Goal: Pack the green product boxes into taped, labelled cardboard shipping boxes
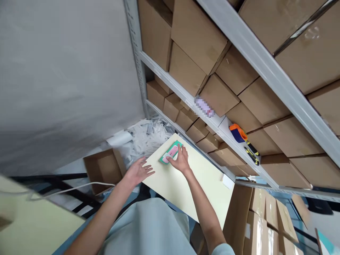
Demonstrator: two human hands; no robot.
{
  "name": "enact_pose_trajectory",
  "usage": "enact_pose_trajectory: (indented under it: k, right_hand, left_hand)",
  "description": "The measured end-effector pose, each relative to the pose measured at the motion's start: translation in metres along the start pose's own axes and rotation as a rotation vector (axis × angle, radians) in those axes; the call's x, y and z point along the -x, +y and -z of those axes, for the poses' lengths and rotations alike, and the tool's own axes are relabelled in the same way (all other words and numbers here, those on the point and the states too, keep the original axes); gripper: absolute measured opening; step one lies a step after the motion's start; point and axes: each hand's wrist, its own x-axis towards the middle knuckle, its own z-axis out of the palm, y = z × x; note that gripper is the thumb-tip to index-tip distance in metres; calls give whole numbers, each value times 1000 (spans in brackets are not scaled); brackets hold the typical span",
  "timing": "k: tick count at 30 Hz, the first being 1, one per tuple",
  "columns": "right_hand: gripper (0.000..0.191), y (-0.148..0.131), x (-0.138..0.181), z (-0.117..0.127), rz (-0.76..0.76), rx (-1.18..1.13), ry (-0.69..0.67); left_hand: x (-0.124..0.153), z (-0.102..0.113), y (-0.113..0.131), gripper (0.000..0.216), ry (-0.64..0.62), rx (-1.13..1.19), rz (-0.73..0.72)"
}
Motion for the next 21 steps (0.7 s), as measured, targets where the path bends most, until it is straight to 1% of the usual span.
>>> enact_pose_trajectory:
  k: [2, 4, 7, 10, 13, 16, 18, 21]
  right_hand:
    - [108, -1, 22, 3, 85, -18, 1]
    - [108, -2, 41, 3, 180, -33, -8]
    - [106, -9, 66, -3, 351, -82, -30]
    - [105, -24, 96, -20, 487, -156, -89]
    - [103, -54, 132, -42, 589, -205, -199]
    - [102, -94, 172, -62, 713, -220, -337]
    - [101, -123, 198, -72, 794, -202, -423]
    - [101, -167, 237, -89, 894, -142, -524]
  left_hand:
    - [27, 19, -5, 25, -32, 63, -66]
    - [55, 44, -14, 24, -67, 143, -159]
    - [101, 92, -37, 24, -63, 282, -325]
    - [149, 143, -65, 25, -23, 417, -475]
    - [194, 193, -91, 19, 17, 537, -630]
    - [232, 241, -114, 13, 56, 628, -770]
    - [250, 273, -126, 11, 81, 690, -840]
    - [266, 323, -140, 11, 117, 798, -910]
